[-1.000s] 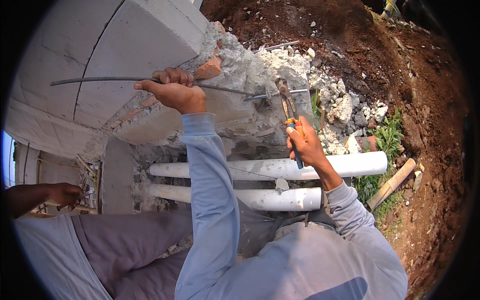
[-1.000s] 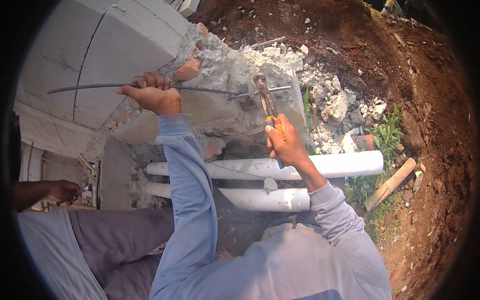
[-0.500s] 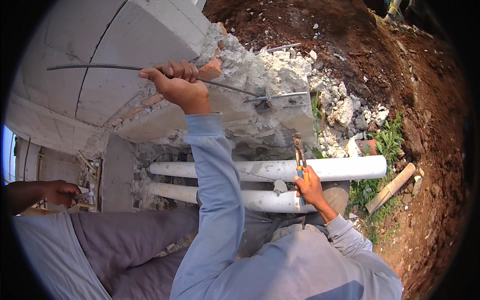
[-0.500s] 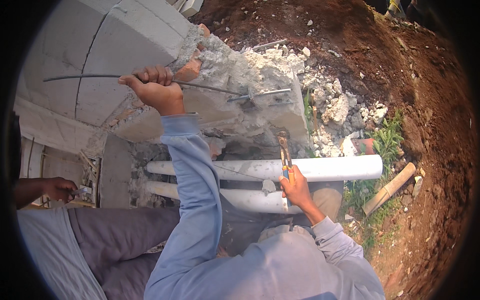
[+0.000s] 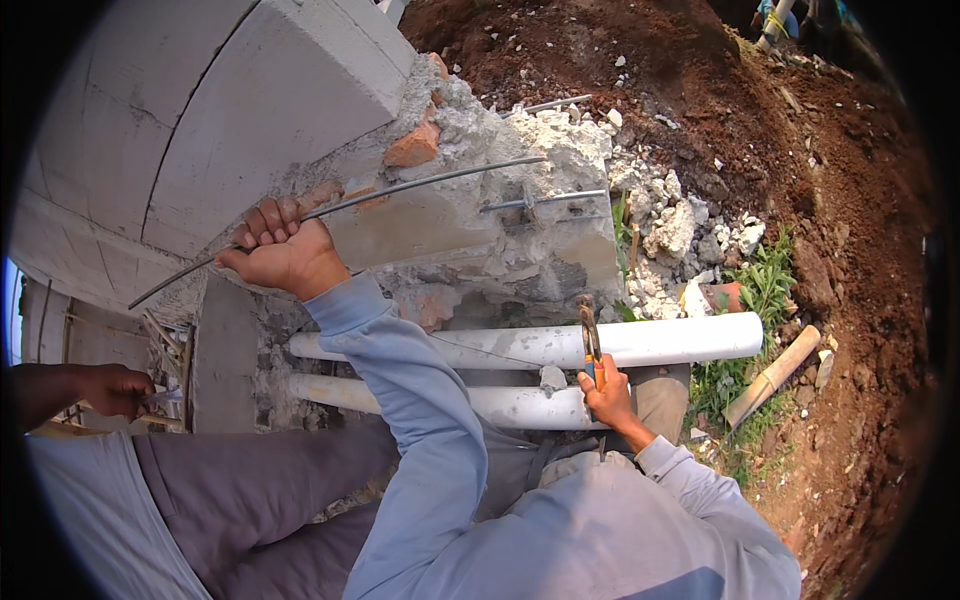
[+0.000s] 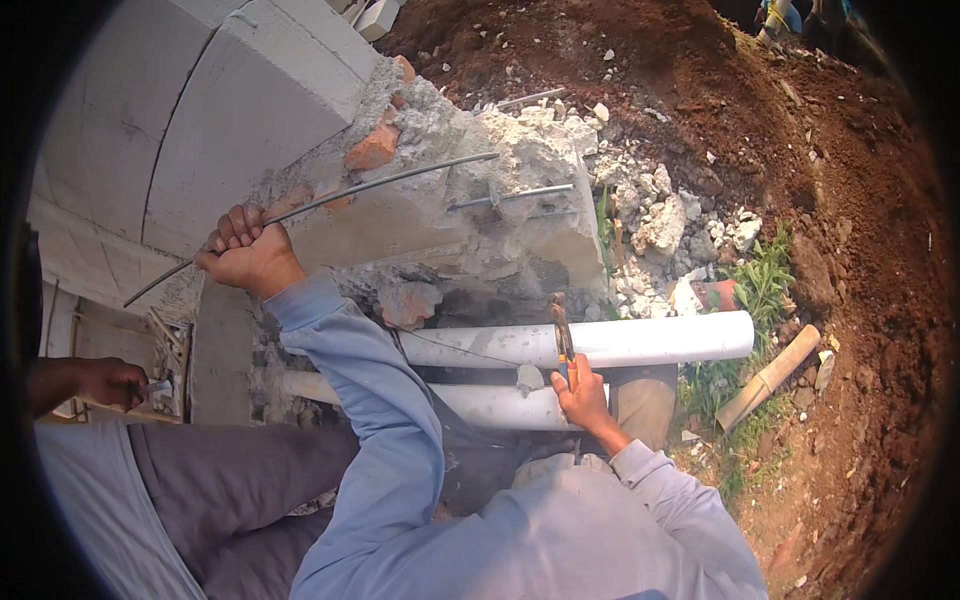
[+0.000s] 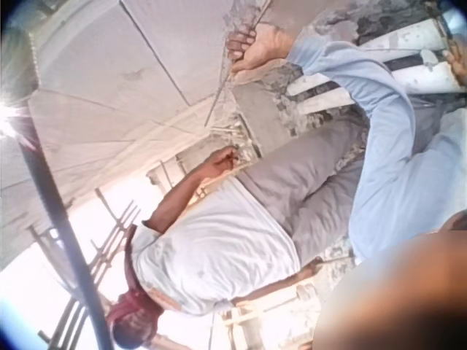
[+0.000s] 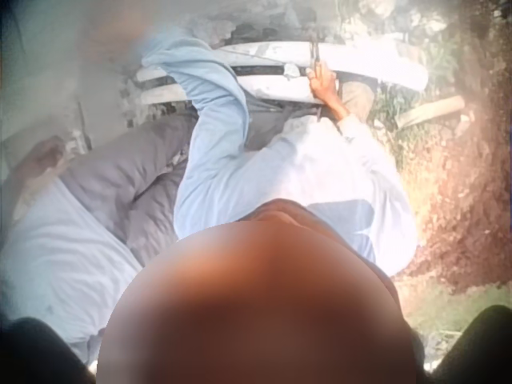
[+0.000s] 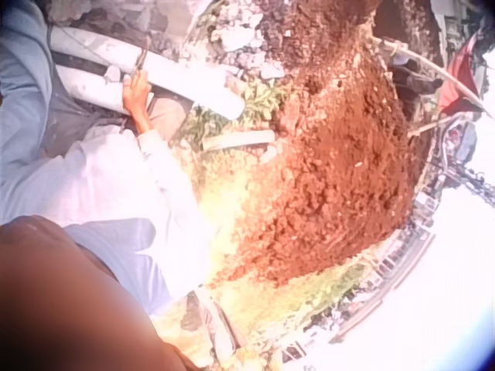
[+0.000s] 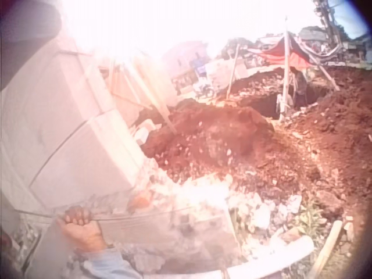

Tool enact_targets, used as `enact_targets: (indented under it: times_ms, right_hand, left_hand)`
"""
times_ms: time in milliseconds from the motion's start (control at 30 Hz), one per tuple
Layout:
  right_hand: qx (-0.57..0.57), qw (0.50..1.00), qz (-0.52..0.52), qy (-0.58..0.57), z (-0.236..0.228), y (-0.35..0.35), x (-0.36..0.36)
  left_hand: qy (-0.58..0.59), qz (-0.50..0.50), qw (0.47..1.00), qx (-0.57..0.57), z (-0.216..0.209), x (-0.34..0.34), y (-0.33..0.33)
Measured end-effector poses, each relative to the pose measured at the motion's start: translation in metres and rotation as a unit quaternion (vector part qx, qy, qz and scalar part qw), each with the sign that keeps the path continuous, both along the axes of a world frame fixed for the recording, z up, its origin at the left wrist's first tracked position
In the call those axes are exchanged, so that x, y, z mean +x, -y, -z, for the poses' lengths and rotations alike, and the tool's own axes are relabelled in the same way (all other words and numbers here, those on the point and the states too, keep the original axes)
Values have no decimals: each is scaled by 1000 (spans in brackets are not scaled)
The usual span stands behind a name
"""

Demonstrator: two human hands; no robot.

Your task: The person assembles a rebar cage by tying metal rods together with wire at a construction site. They use pliers to twist and secure the wire around the rebar intersections.

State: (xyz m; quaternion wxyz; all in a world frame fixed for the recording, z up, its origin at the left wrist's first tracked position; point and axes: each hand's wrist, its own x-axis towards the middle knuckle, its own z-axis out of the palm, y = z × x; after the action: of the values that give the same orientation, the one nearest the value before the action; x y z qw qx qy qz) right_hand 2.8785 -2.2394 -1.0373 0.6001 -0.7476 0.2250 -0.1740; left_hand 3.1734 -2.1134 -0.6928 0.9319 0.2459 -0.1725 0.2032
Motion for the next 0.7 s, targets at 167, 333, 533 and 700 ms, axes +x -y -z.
enact_targets:
  times_ms: [167, 333, 533, 700]
  right_hand:
    - [-25, 998, 51, 25, 12, -1, 5]
    - [86, 989, 117, 23, 16, -1, 9]
    - [78, 988, 131, 8, 22, -2, 9]
    - [90, 986, 138, 5, 18, -6, 15]
  left_hand:
    - [50, 190, 978, 66, 2, -3, -4]
    - [76, 292, 935, 187, 25, -71, -4]
    - [-44, 246, 933, 258, 105, -104, -11]
    - [-94, 222, 928, 284, 144, -107, -29]
